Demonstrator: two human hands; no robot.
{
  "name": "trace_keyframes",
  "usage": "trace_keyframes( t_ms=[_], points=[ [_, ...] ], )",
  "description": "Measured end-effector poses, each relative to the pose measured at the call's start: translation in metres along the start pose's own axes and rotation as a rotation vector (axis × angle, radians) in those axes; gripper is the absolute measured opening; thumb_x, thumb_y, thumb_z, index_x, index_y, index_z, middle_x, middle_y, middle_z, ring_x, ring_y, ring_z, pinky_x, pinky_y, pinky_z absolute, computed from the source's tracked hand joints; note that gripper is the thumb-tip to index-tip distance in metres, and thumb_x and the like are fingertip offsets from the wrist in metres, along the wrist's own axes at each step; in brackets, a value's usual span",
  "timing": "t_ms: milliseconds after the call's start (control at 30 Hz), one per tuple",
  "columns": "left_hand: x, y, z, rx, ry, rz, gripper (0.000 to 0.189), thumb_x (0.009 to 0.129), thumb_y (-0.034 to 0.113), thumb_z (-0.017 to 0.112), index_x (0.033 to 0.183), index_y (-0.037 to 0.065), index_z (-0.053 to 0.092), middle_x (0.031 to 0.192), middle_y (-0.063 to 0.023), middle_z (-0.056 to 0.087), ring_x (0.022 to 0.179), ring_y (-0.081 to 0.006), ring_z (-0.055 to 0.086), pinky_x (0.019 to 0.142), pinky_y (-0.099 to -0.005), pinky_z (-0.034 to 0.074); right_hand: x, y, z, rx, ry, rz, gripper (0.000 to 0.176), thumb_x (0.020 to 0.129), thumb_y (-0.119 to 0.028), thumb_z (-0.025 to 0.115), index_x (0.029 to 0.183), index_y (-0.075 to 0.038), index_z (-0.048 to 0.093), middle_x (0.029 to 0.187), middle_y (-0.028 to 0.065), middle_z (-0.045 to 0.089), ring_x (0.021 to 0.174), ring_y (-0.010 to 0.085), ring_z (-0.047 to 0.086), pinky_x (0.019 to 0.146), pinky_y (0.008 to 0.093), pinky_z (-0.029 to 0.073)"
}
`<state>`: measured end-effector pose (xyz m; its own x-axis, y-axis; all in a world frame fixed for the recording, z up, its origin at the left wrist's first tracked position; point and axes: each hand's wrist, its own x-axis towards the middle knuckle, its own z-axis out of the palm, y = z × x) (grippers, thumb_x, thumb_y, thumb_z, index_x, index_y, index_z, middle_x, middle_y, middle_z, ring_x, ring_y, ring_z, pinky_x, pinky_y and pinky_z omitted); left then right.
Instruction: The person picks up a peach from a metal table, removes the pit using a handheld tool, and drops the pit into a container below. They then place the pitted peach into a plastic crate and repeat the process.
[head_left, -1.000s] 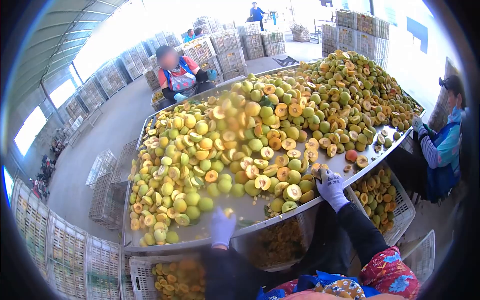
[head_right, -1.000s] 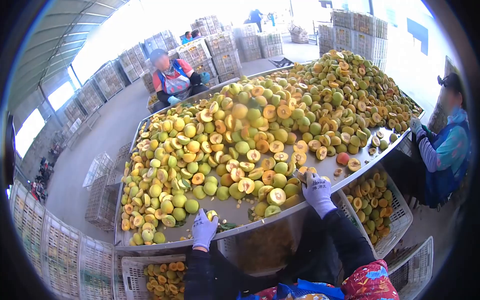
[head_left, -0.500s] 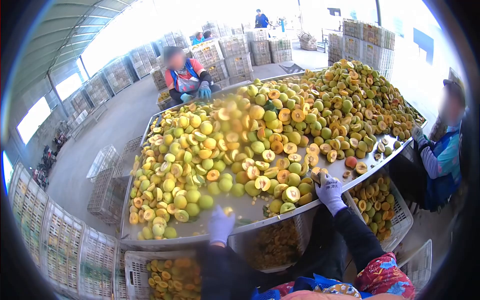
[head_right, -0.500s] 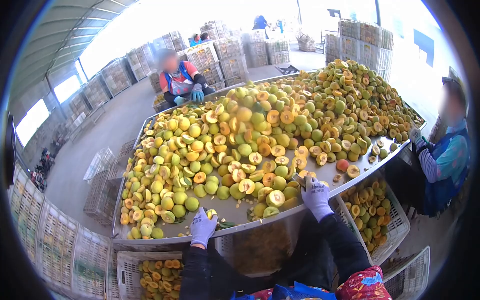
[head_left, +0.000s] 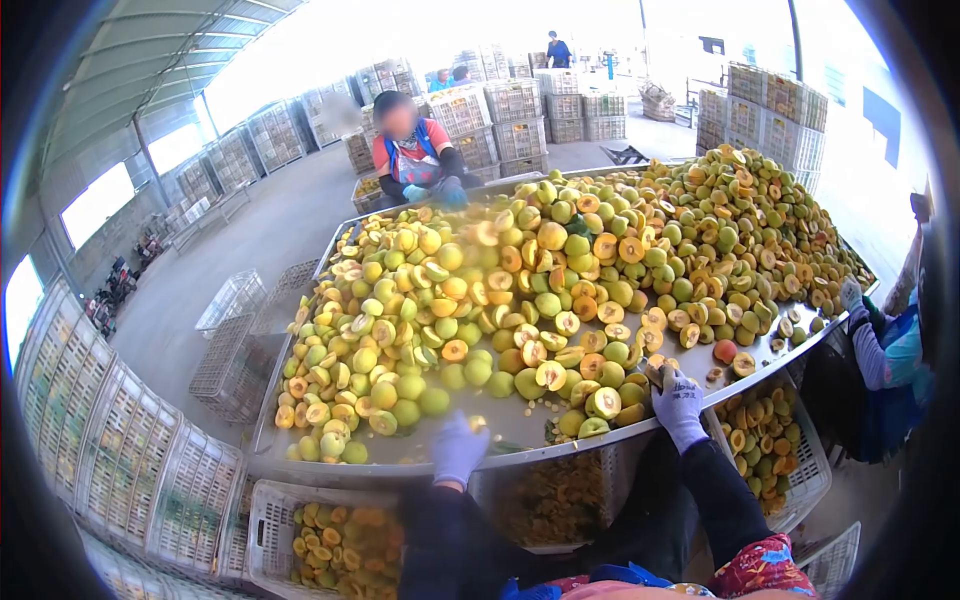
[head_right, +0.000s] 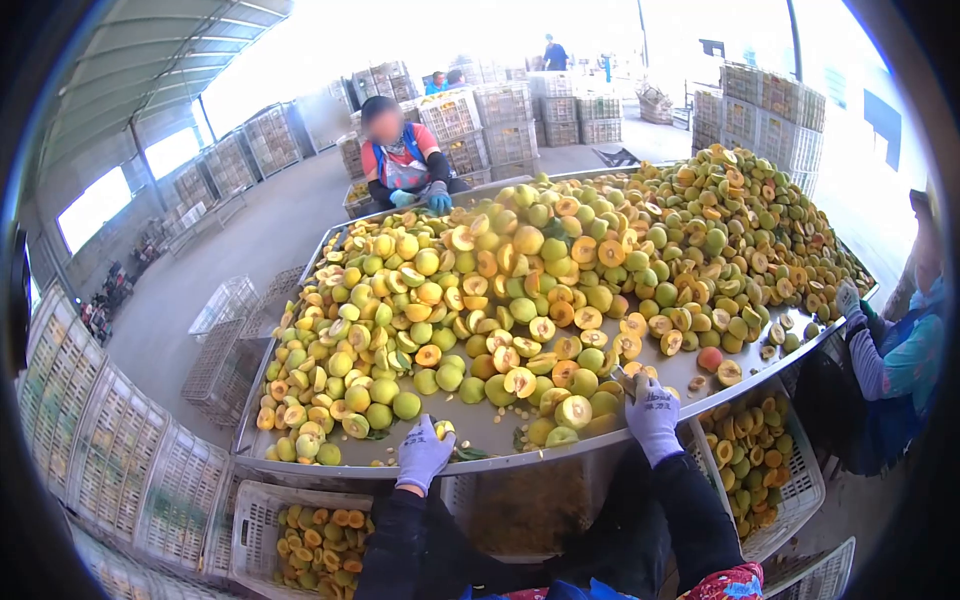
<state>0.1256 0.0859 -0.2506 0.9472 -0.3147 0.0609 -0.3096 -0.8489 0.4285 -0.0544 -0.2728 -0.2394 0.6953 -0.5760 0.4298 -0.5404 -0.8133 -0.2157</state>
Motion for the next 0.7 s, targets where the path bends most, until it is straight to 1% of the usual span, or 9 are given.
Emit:
trace_keyframes(
  t_ms=[67,100,267,367,500,600,633,667,700],
  points=[
    [0.0,0.004,-0.005,0.003,-0.033,-0.027,0.05,0.083,0.041,0.063,0.112,0.002,0.051,0.105,-0.0239,0.065,0.097,-0.0397,0.065,0.084,-0.0494,0.051,0.001,0.0,0.001,0.013,-0.023,0.007,0.03,0.082,-0.025,0.067,0.106,-0.008,0.06,0.096,0.0153,0.067,0.083,0.0368,0.066,0.074,0.0481,0.05],
    [-0.001,0.006,-0.008,-0.02,-0.037,-0.03,0.049,0.083,0.041,0.062,0.112,0.003,0.051,0.104,-0.0243,0.065,0.097,-0.0402,0.065,0.084,-0.0499,0.051,0.001,0.001,0.002,0.008,-0.03,0.009,0.03,0.082,-0.025,0.066,0.106,-0.008,0.06,0.096,0.0153,0.067,0.083,0.0369,0.066,0.074,0.0482,0.05],
    [-0.004,0.008,-0.009,-0.058,-0.025,-0.028,0.049,0.083,0.041,0.062,0.112,0.003,0.051,0.104,-0.0247,0.066,0.097,-0.0408,0.065,0.084,-0.0501,0.051,0.0,0.003,0.003,-0.018,-0.029,-0.002,0.03,0.082,-0.024,0.067,0.106,-0.008,0.06,0.096,0.0157,0.067,0.083,0.0371,0.066,0.074,0.0478,0.05],
    [-0.004,0.009,-0.009,-0.05,-0.021,-0.026,0.049,0.083,0.041,0.062,0.111,0.003,0.052,0.103,-0.0245,0.066,0.097,-0.0409,0.065,0.084,-0.05,0.051,0.001,0.003,0.005,-0.008,-0.02,0.012,0.033,0.08,-0.025,0.069,0.106,-0.008,0.06,0.097,0.0152,0.068,0.082,0.0379,0.066,0.073,0.048,0.051],
    [-0.004,0.009,-0.007,-0.032,-0.013,-0.03,0.049,0.083,0.041,0.063,0.111,0.002,0.052,0.101,-0.0245,0.066,0.095,-0.041,0.065,0.083,-0.0502,0.051,0.0,0.002,0.001,-0.011,0.004,-0.014,0.031,0.081,-0.025,0.068,0.106,-0.008,0.059,0.095,0.0147,0.067,0.083,0.0362,0.066,0.073,0.0474,0.051],
    [-0.001,0.004,-0.002,0.028,0.022,0.02,0.049,0.083,0.041,0.063,0.11,0.002,0.052,0.101,-0.0247,0.066,0.095,-0.0409,0.065,0.082,-0.0503,0.051,0.002,-0.001,0.0,-0.011,0.001,-0.015,0.032,0.081,-0.027,0.068,0.107,-0.009,0.059,0.094,0.0138,0.067,0.081,0.0355,0.067,0.072,0.0472,0.051],
    [0.001,-0.003,0.006,0.027,0.042,0.018,0.048,0.083,0.04,0.064,0.11,0.002,0.053,0.1,-0.0248,0.066,0.094,-0.0409,0.065,0.082,-0.05,0.051,0.001,-0.004,-0.004,-0.011,-0.013,0.008,0.032,0.081,-0.028,0.067,0.107,-0.009,0.059,0.094,0.0135,0.068,0.08,0.0352,0.067,0.071,0.0472,0.051],
    [0.004,-0.007,0.011,0.018,0.057,0.013,0.048,0.082,0.039,0.065,0.11,0.001,0.053,0.1,-0.025,0.066,0.094,-0.0411,0.065,0.081,-0.0497,0.051,-0.001,-0.002,0.001,-0.018,0.026,0.011,0.032,0.081,-0.028,0.067,0.106,-0.009,0.059,0.093,0.0134,0.068,0.079,0.0347,0.067,0.071,0.0469,0.052],
    [0.006,-0.005,0.012,0.004,0.056,0.03,0.05,0.083,0.038,0.064,0.112,-0.001,0.052,0.102,-0.0259,0.066,0.096,-0.0415,0.064,0.083,-0.0492,0.05,-0.001,0.001,0.003,-0.021,-0.009,0.02,0.03,0.082,-0.029,0.065,0.104,-0.008,0.061,0.093,0.0137,0.068,0.079,0.0342,0.068,0.069,0.0465,0.053]
  ],
)
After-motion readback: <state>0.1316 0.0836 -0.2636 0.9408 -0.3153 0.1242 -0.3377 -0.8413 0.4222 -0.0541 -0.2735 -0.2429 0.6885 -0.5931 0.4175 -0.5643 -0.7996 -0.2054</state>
